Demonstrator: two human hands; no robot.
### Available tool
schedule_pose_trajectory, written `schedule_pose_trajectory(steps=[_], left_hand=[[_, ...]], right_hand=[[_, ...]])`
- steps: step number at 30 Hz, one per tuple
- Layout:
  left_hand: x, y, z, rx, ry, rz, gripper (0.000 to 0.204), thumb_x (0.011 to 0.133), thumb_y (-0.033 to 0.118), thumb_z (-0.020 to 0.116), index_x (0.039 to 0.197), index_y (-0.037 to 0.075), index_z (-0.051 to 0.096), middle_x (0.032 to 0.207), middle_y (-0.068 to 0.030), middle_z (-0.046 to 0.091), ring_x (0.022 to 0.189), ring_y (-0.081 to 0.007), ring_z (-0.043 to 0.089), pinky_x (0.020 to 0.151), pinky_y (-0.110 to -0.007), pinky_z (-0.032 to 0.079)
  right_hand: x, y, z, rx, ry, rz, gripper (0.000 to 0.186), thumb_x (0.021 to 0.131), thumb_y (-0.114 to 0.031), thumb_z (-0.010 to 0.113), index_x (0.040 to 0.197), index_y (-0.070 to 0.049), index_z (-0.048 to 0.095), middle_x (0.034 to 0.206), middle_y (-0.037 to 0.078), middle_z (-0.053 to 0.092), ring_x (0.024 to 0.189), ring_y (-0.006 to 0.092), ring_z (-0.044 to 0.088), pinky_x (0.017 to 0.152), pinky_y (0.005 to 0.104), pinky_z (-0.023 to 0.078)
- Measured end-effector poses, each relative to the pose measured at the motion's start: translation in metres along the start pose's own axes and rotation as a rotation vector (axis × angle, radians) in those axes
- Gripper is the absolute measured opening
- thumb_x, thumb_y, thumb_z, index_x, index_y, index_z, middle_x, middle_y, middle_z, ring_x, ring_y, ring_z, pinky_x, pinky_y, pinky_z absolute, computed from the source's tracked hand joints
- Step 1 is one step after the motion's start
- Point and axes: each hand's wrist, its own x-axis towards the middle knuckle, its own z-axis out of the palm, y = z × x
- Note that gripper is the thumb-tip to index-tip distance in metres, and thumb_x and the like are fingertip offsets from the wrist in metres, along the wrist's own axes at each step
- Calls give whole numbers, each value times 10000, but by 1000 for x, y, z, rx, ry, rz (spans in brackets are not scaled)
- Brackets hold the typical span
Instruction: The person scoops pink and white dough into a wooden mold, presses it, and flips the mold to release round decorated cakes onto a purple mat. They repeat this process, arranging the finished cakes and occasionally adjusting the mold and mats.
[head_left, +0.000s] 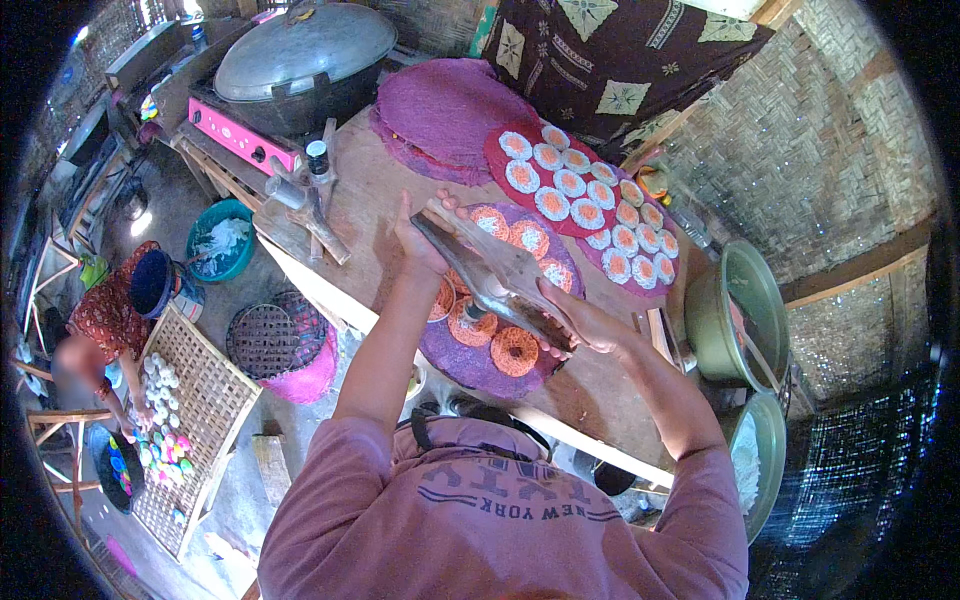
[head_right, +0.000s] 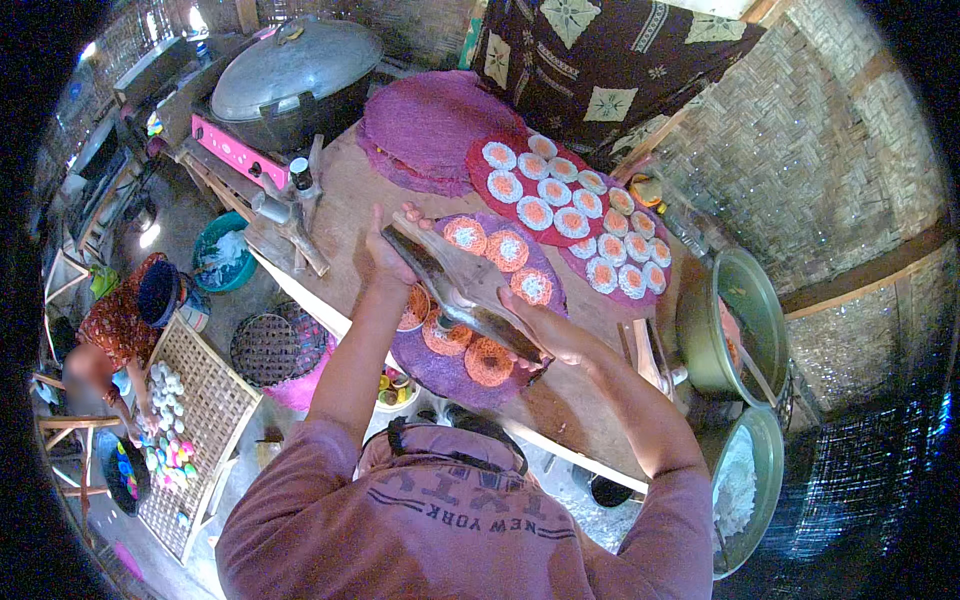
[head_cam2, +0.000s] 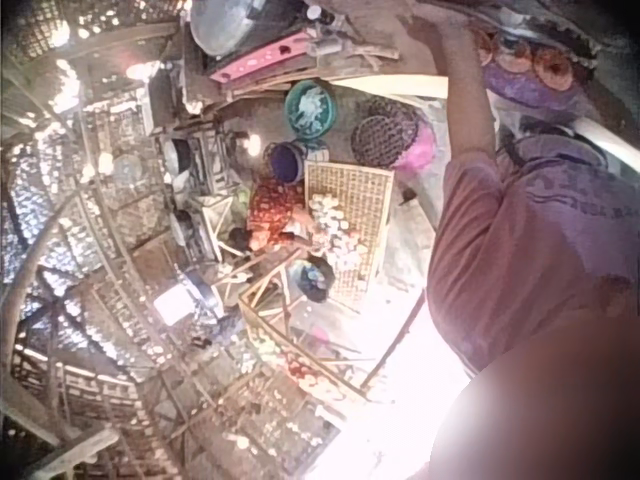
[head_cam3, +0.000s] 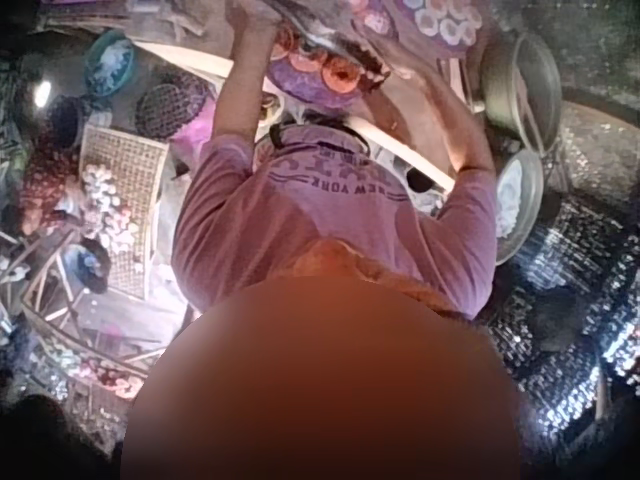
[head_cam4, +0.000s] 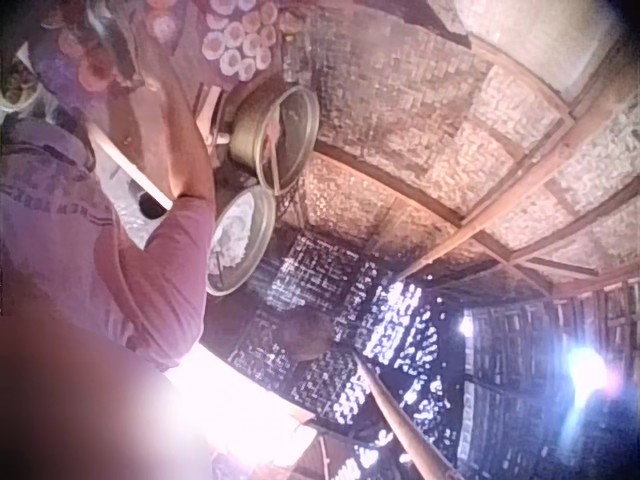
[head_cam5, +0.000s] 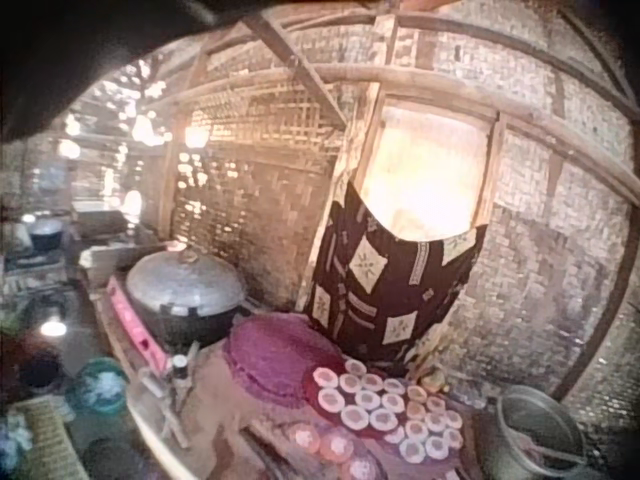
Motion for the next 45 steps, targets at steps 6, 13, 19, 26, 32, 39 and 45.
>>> schedule_pose_trajectory(steps=[6,13,19,26,32,39,45], left_hand=[[-10,-8,-5,51,74,27,460,918,547,398,861,107,519,741,-34,512,720,-244,524,691,-378,447],[-1,28,53,170,-44,-122,487,911,553,410,888,87,552,762,-57,542,771,-280,553,721,-421,461],[12,50,80,209,-88,-3,580,896,592,397,933,38,567,819,-107,559,876,-324,556,863,-460,425],[1,72,12,140,-3,130,556,847,652,409,843,102,493,759,-60,502,749,-254,516,794,-425,419],[0,82,-1,146,-18,143,540,842,665,420,820,132,503,722,-30,493,714,-228,510,759,-401,417],[-15,81,12,220,131,118,573,839,682,409,777,121,501,678,-34,478,672,-231,502,691,-402,422],[3,71,91,375,-96,-48,648,868,688,353,762,78,541,681,-71,529,673,-290,537,739,-456,451]], right_hand=[[-3,11,-3,-61,12,76,721,897,-713,289,1099,-67,538,694,60,576,555,140,559,458,273,438],[15,13,22,70,27,-114,769,883,-724,313,1065,-22,570,688,53,611,565,135,584,480,282,458],[14,-38,15,243,-119,-202,740,889,-715,301,1113,-52,543,748,94,614,651,154,599,528,234,453],[44,-51,24,-39,-168,-141,780,889,-736,230,1080,-48,543,698,83,580,519,137,534,448,256,414],[65,-45,23,-330,78,-73,801,888,-739,232,995,-26,581,694,73,581,535,139,535,471,278,408],[62,-26,39,-278,126,-79,850,904,-700,288,988,64,651,904,144,640,861,211,593,764,338,468],[33,-21,48,145,-38,-446,716,955,-612,298,1239,11,509,979,115,642,900,181,599,736,335,500]])
